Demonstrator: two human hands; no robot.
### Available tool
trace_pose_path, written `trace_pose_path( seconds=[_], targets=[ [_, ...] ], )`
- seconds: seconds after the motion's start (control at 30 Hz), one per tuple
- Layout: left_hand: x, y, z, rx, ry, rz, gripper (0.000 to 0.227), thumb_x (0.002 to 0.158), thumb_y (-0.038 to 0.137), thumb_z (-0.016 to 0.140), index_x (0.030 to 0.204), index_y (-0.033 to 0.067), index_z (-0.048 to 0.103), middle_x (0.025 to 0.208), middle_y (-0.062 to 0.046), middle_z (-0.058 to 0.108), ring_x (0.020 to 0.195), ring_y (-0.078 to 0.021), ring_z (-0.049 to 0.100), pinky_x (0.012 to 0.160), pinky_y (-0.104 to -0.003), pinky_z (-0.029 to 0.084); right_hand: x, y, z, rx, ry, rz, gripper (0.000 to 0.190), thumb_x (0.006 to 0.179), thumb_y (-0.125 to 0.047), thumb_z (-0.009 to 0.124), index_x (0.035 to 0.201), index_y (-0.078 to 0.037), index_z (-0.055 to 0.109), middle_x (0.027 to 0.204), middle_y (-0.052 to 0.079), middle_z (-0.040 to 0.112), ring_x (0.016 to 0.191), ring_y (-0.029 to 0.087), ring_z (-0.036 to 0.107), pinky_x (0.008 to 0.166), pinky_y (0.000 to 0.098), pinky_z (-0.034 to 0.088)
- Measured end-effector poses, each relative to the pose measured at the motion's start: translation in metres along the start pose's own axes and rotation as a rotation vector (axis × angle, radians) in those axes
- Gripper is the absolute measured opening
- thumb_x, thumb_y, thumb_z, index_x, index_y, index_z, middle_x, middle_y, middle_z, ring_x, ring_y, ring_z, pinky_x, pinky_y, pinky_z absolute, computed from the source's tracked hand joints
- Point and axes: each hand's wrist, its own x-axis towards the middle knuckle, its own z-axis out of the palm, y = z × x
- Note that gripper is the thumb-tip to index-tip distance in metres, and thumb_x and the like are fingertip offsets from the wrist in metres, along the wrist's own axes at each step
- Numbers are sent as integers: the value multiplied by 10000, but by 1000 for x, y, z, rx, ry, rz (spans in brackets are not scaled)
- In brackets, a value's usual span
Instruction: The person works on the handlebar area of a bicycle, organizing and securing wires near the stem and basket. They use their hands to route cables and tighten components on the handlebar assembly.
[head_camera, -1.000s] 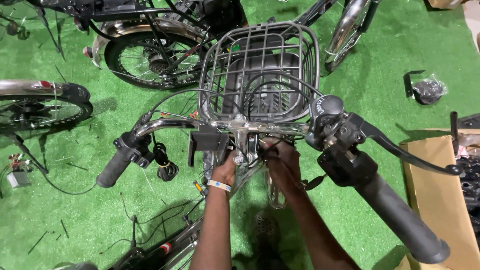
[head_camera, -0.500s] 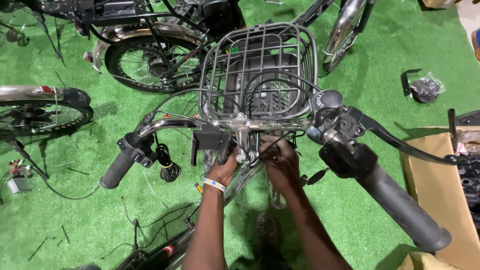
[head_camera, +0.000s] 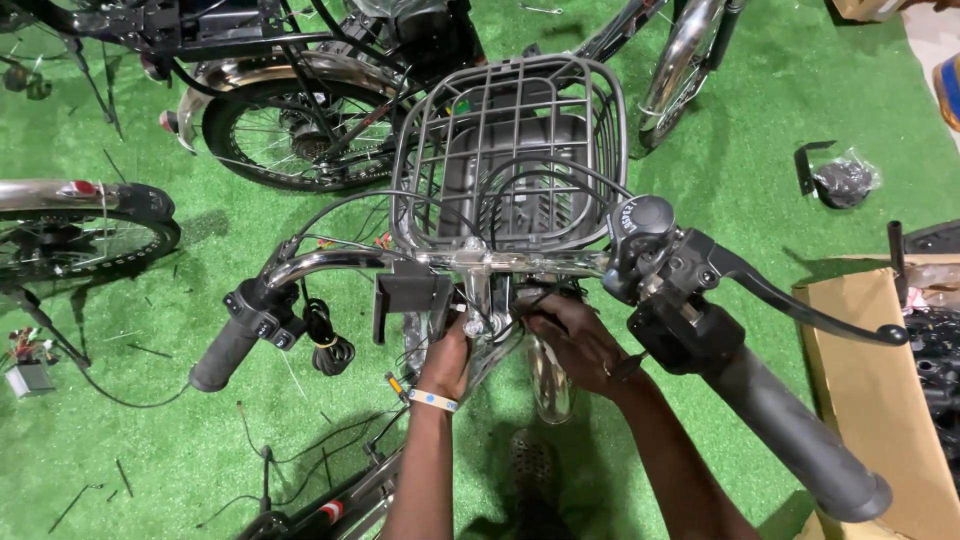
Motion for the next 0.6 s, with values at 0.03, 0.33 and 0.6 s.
trace_pose_path(
  seconds=[0.03,0.33,0.6],
  targets=[
    [-13,11,10,-1,1,0,441,938,204,664,1356,127,546,1300,-67,596,1152,-212,551,973,-421,459,4,12,3,0,-2,-1,246,921,-168,536,1020,7,677,879,226,681,901,357,657,908,482,490],
    [-53,24,43,-133,113,99,435,911,180,672,1320,65,574,1285,-128,592,1170,-242,544,1008,-443,447,5,22,3,250,-199,21,108,894,-280,672,919,-177,650,874,26,633,908,189,646,866,307,488],
    [-163,125,98,372,209,167,338,918,220,610,1230,92,591,1135,-167,648,1115,-312,591,1002,-498,412,27,9,0,280,44,590,327,779,-528,626,660,-225,601,513,14,545,470,161,569,493,265,432]
  ],
)
